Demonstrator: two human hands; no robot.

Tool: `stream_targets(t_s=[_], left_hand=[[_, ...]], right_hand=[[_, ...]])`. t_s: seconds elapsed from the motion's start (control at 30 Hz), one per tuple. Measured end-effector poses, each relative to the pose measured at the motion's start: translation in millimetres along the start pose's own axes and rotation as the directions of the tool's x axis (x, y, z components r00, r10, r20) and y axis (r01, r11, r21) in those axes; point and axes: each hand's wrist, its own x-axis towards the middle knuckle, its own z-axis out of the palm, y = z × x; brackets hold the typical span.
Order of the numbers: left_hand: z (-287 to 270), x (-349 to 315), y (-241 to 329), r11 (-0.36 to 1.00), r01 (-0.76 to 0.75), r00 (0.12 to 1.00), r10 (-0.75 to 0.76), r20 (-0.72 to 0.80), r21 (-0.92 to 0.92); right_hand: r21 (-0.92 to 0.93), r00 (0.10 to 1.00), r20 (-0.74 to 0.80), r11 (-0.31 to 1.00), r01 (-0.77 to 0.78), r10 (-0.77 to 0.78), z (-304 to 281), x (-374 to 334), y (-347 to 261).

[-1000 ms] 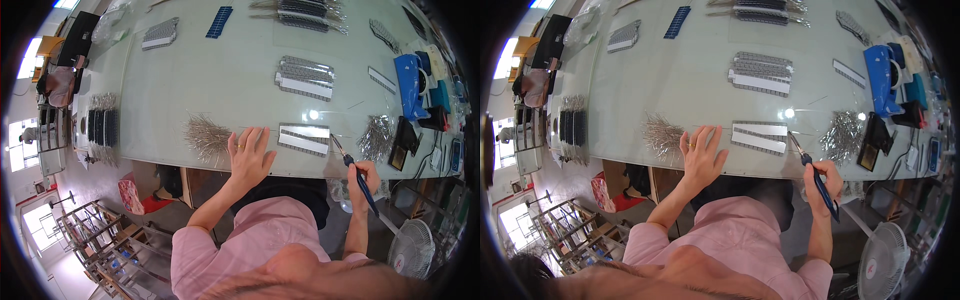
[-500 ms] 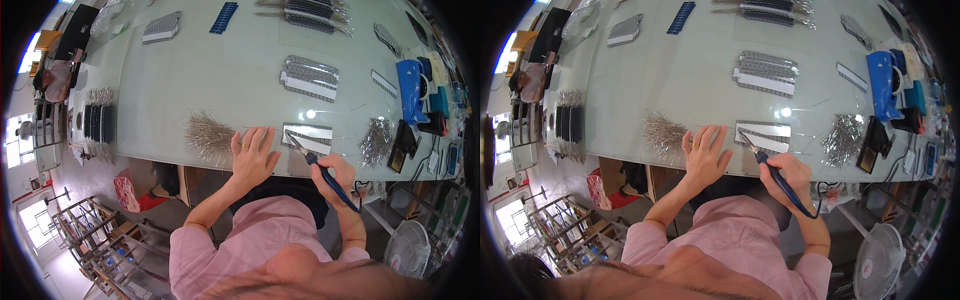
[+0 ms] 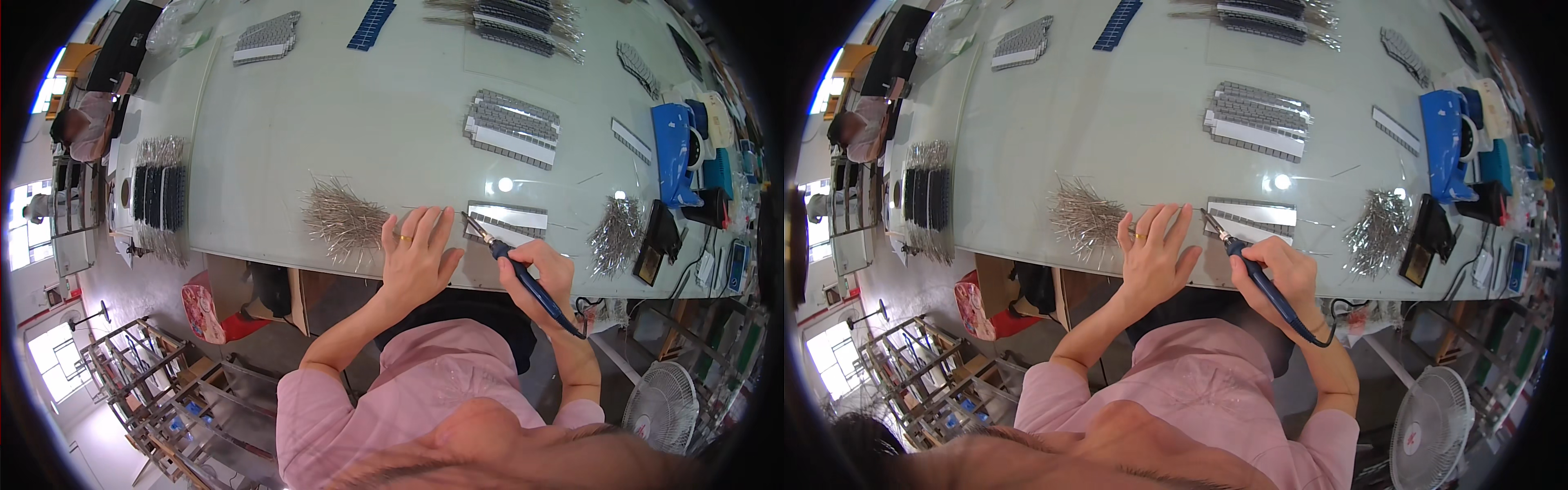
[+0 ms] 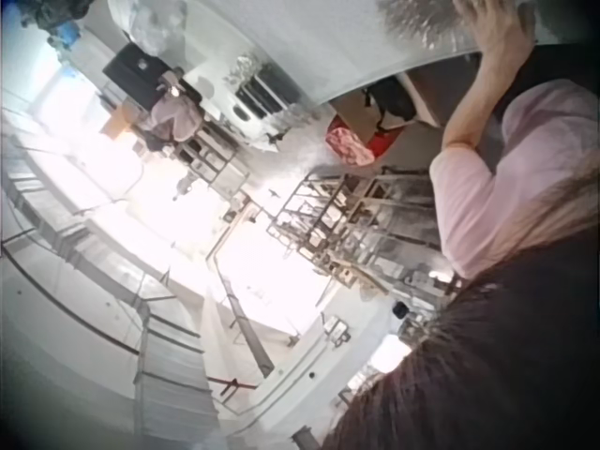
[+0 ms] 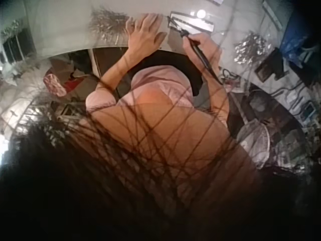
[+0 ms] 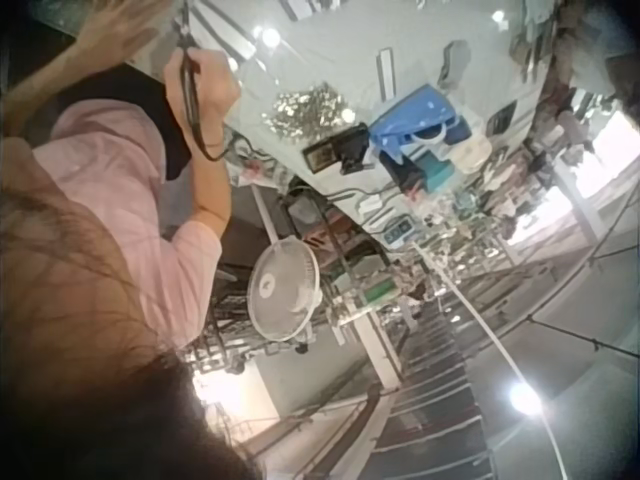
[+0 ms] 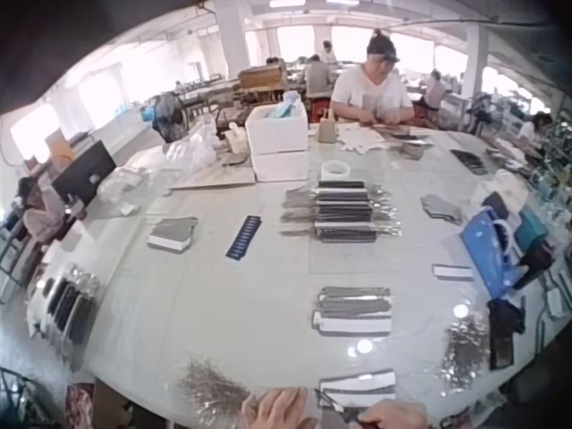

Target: The recorder uses a soldering iron to attach small metal pins or wires to white component strips at a workbench.

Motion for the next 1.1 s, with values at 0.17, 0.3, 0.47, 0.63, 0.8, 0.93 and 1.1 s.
stream_targets(t_s=[0.17,0.3,0.47,0.63,0.8,0.93,1.1], left_hand=[[-4,-3,-2,1.000,0.001,1.000,-0.001,0.001,-0.009],[-24,-14,-13,0.999,0.039,0.984,-0.033,-0.176,0.032],[-43,-31,-40,0.978,0.166,0.969,-0.138,-0.206,0.127],[-34,-32,-31,0.976,0.159,0.982,-0.140,-0.129,0.150],[-16,-24,-6,0.995,0.078,0.996,-0.075,-0.043,0.067],[-18,-25,-4,0.998,0.059,0.998,-0.058,-0.033,0.029],[-17,-26,-10,0.997,0.063,0.997,-0.062,-0.036,0.047]], right_hand=[[-0.069,0.987,0.051,0.986,0.155,-0.151,1,7,-2],[-0.082,0.988,0.081,0.988,0.135,-0.128,-2,8,-2],[-0.054,0.994,0.032,0.993,0.106,-0.104,-3,5,2],[-0.022,0.995,0.028,0.995,0.099,-0.098,-1,5,4],[-0.016,0.996,0.022,0.996,0.085,-0.085,0,3,4],[-0.010,0.997,0.020,0.997,0.071,-0.071,-1,2,6],[-0.011,0.996,0.015,0.996,0.083,-0.083,0,1,9]])
